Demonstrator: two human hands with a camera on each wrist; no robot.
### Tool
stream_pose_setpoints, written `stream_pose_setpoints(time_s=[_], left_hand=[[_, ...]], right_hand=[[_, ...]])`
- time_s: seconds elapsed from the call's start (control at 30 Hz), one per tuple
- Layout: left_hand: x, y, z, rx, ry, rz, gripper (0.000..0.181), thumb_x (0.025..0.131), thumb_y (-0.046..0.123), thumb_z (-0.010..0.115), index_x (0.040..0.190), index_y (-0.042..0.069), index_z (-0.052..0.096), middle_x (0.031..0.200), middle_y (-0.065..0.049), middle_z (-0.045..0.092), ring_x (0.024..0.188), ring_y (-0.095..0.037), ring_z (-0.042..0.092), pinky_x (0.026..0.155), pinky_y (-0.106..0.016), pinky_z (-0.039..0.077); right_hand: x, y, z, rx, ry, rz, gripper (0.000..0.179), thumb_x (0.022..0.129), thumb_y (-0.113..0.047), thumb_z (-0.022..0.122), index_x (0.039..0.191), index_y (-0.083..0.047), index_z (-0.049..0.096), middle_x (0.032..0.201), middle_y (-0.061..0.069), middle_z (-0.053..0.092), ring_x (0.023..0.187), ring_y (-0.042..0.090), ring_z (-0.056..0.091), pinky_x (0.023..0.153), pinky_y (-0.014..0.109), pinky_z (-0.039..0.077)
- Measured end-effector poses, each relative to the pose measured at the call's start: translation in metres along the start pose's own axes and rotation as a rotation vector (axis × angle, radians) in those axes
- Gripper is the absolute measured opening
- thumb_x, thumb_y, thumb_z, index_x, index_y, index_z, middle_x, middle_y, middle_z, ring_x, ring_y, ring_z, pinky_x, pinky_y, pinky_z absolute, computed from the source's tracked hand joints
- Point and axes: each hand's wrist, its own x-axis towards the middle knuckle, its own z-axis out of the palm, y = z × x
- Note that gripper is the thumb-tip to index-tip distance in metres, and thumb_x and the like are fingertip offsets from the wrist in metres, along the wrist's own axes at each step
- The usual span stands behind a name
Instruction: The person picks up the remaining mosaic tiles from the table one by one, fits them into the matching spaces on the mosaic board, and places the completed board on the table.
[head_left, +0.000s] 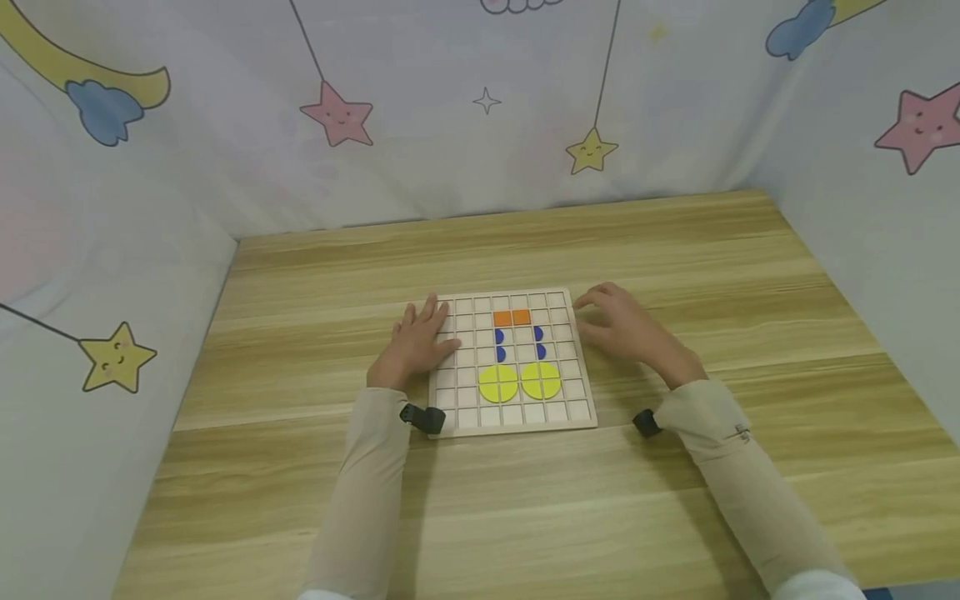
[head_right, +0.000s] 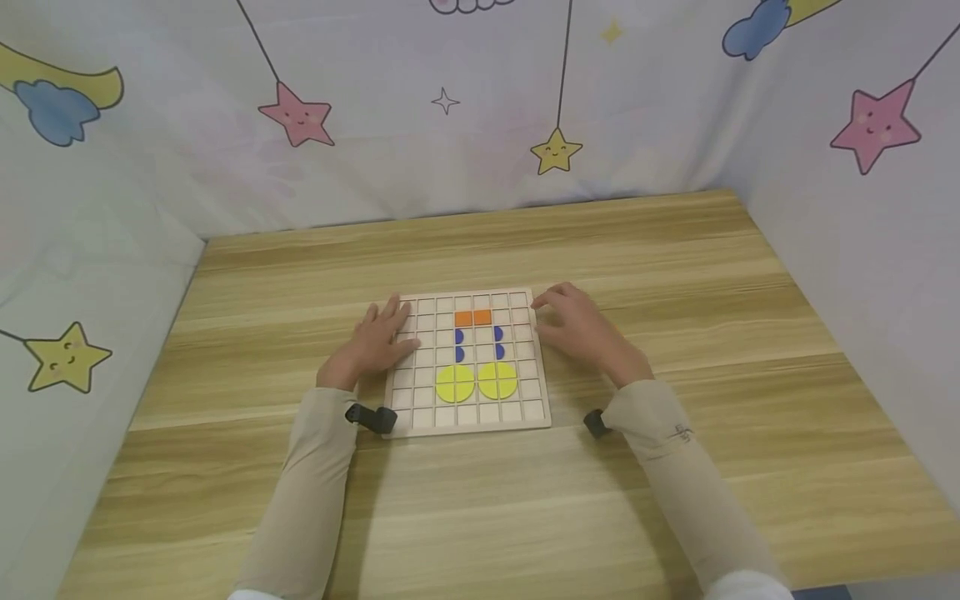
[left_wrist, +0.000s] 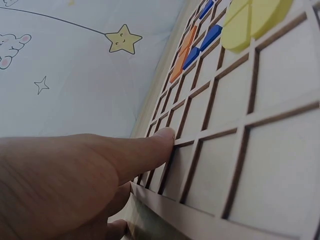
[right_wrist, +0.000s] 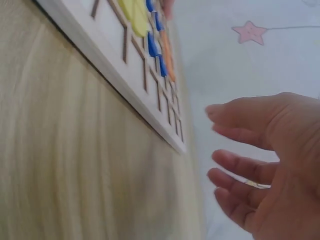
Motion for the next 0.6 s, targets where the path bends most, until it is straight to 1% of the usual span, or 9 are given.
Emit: stream_pose_setpoints(time_s=[0.1,0.23,0.33,0.5,0.6], left_hand=[[-0.001,0.001,-0.001,-0.003,-0.002,-0.002,0.07,0.099,0.038,0.046,0.154,0.011,0.013,0.162,-0.01,-0.005,0.146,-0.043,-0.008,0.116,-0.061,0.002],[-0.001,0.001,-0.001,0.007,-0.005,-0.003,0.07,0.099,0.038,0.046,0.154,0.01,0.012,0.162,-0.011,-0.005,0.145,-0.044,-0.008,0.116,-0.061,0.002],[-0.001,0.001,-0.001,0.013,-0.003,-0.001,0.07,0.1,0.037,0.045,0.154,0.009,0.012,0.161,-0.012,-0.005,0.145,-0.044,-0.007,0.116,-0.062,0.003],[-0.001,0.001,-0.001,0.017,0.0,-0.001,0.07,0.099,0.037,0.046,0.154,0.009,0.013,0.161,-0.012,-0.005,0.145,-0.044,-0.007,0.116,-0.062,0.003],[-0.001,0.001,-0.001,0.017,-0.005,-0.003,0.07,0.099,0.038,0.046,0.154,0.01,0.012,0.162,-0.011,-0.006,0.146,-0.044,-0.007,0.116,-0.062,0.003]], right_hand=[[-0.01,0.008,-0.008,0.027,-0.03,0.025,0.035,0.093,-0.018,0.06,0.123,-0.001,0.056,0.136,0.023,0.043,0.128,0.04,0.039,0.106,0.057,0.035],[-0.023,0.019,-0.016,0.057,-0.037,0.038,0.036,0.093,-0.016,0.061,0.123,0.002,0.054,0.135,0.025,0.041,0.125,0.044,0.04,0.102,0.059,0.037],[-0.031,0.025,-0.021,0.081,-0.043,0.06,0.038,0.093,-0.017,0.061,0.125,0.001,0.053,0.137,0.025,0.039,0.126,0.045,0.038,0.1,0.061,0.037],[-0.041,0.031,-0.027,0.091,-0.033,0.103,0.039,0.093,-0.017,0.061,0.127,0.001,0.052,0.139,0.026,0.038,0.127,0.047,0.037,0.1,0.064,0.036],[-0.044,0.036,-0.029,0.071,-0.021,0.101,0.04,0.092,-0.015,0.062,0.127,0.002,0.052,0.136,0.028,0.041,0.125,0.048,0.039,0.1,0.064,0.036]])
